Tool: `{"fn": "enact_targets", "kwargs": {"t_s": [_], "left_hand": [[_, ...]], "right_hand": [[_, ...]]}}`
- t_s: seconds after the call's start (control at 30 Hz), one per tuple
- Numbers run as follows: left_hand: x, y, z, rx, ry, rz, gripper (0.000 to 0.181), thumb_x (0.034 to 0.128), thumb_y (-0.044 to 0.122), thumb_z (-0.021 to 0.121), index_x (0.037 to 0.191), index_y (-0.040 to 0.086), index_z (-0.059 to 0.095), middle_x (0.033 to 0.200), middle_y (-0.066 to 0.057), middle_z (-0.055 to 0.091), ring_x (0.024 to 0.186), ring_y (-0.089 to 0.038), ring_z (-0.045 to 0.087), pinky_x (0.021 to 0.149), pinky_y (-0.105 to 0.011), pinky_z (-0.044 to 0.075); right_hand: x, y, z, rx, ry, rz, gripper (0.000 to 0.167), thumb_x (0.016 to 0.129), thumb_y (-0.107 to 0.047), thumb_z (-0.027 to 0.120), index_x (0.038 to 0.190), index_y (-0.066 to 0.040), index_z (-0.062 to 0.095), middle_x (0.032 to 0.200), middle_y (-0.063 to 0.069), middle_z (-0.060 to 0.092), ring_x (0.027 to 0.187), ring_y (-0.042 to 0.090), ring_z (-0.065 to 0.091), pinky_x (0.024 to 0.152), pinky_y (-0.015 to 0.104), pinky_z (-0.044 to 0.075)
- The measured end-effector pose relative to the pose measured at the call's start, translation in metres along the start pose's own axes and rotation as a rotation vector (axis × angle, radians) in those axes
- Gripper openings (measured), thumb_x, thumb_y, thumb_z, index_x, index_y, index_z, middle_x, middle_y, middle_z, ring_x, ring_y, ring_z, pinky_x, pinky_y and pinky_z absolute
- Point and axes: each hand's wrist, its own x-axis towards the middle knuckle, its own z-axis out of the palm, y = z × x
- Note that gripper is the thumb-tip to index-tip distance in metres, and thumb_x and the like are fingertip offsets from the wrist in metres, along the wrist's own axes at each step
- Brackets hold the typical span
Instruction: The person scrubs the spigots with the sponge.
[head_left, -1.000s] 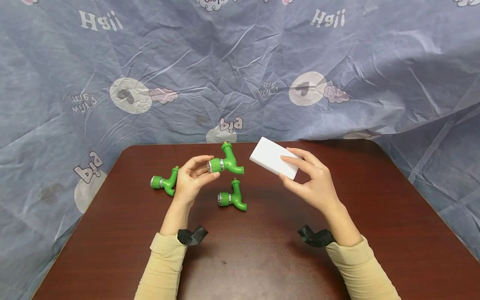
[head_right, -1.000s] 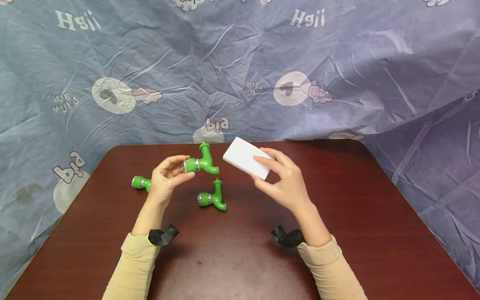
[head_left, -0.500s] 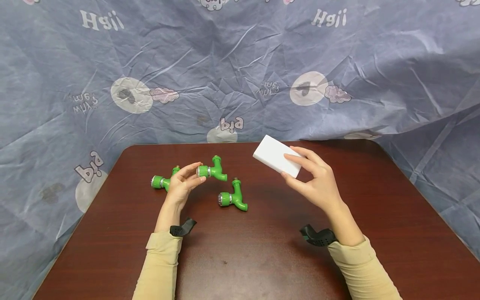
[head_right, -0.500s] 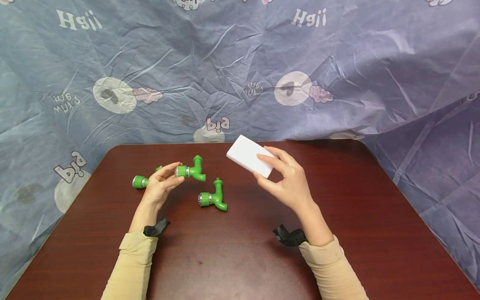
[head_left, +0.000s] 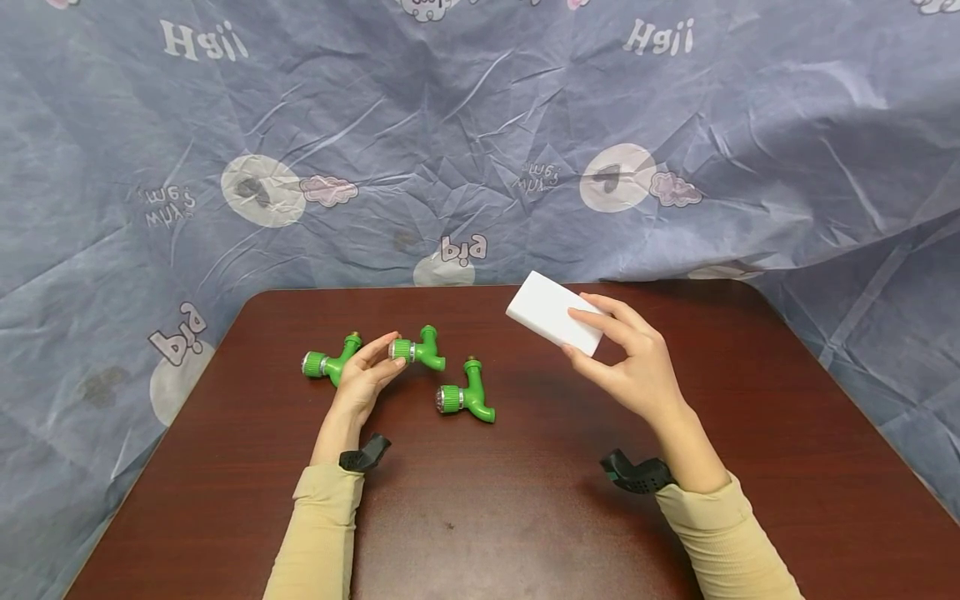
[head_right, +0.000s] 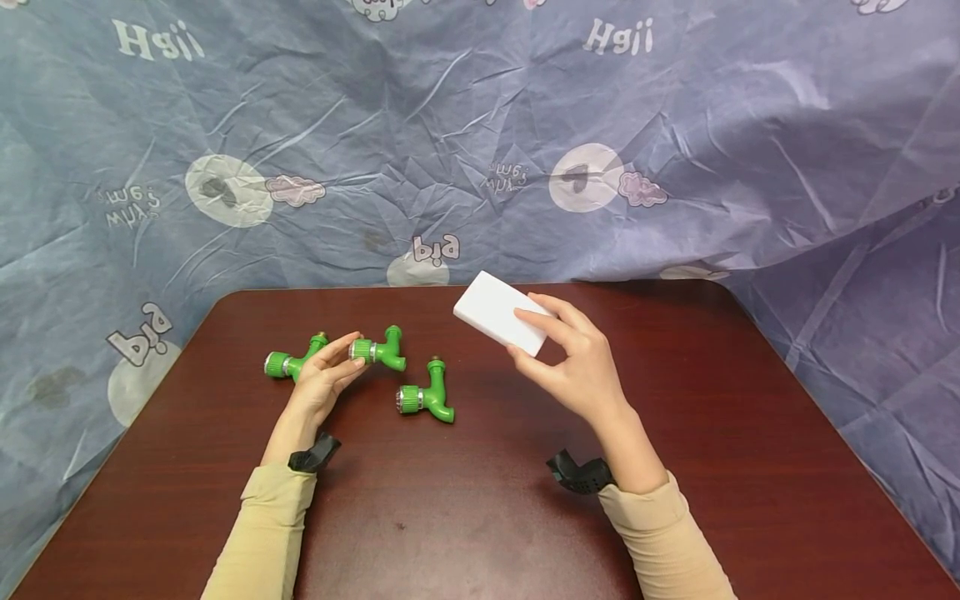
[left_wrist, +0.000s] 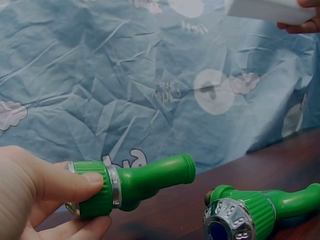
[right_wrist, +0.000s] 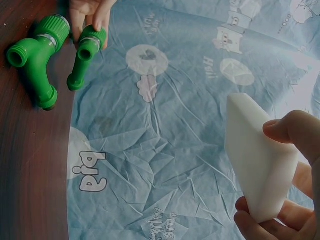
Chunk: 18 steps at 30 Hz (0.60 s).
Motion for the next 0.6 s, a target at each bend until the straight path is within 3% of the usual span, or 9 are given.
{"fn": "enact_targets", "kwargs": {"t_s": [0.27, 0.6], "left_hand": [[0.0019, -0.0039, -0.0012, 0.043, -0.006, -0.046, 0.059, 0.0872, -0.013, 0.054, 0.142, -0.004, 0.033, 0.144, -0.019, 0.033, 0.107, -0.012, 0.053, 0.091, -0.024, 0.047], [0.0018, -0.0052, -0.0043, 0.101, 0.064, -0.046, 0.061, 0.0878, -0.015, 0.049, 0.144, 0.001, 0.032, 0.147, -0.012, 0.032, 0.132, -0.024, 0.034, 0.091, -0.023, 0.046]], "right_hand": [[-0.0013, 0.0021, 0.0005, 0.002, -0.005, 0.006, 0.043, 0.06, -0.004, 0.083, 0.102, -0.005, 0.072, 0.115, 0.013, 0.062, 0.101, 0.03, 0.059, 0.087, 0.014, 0.039], [-0.0013, 0.0013, 0.0006, 0.0, -0.01, 0.009, 0.043, 0.061, -0.004, 0.082, 0.103, -0.007, 0.072, 0.115, 0.012, 0.062, 0.101, 0.029, 0.059, 0.085, 0.014, 0.039]]}}
